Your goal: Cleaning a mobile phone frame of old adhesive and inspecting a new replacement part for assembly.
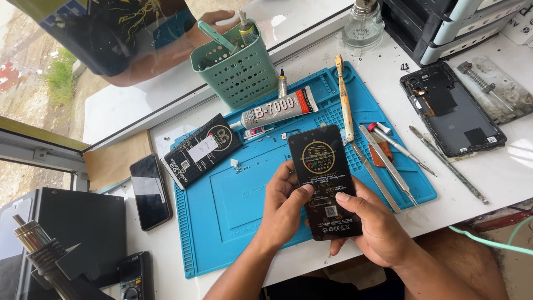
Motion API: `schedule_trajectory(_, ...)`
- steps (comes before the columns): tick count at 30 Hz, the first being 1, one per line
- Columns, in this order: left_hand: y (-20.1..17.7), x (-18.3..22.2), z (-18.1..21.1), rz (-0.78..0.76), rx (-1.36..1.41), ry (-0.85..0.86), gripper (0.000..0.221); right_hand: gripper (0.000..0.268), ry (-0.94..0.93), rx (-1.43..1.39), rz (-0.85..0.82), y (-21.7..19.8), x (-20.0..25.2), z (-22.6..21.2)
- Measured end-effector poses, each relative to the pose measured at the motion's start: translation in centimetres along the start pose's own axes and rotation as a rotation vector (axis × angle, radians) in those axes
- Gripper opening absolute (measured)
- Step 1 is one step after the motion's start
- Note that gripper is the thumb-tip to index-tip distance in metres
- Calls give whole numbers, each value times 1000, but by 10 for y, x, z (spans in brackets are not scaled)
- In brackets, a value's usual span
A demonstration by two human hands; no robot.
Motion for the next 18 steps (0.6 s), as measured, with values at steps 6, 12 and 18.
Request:
schedule_trajectory(6, 0, 0, 0, 14, -9, -19, 38, 65, 5, 3, 15, 1, 1, -1)
schedule_trajectory(12, 0, 0, 0, 10, -12, -17, 38, 64, 3, -30, 8, -2, -1, 2)
schedule_trajectory(18, 0, 0, 3, 8, -10, 0, 38, 67, -4, -24, 7, 0, 1, -2)
Point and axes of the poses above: each hand's wrist, its own x-axis away from the middle knuckle, its own y-axis out of the palm, z = x × y, the point moved 6 cm from there along -x, towards the middle knuckle, and after that the axes turned 8 degrees about -y, right-handed, at the moved point
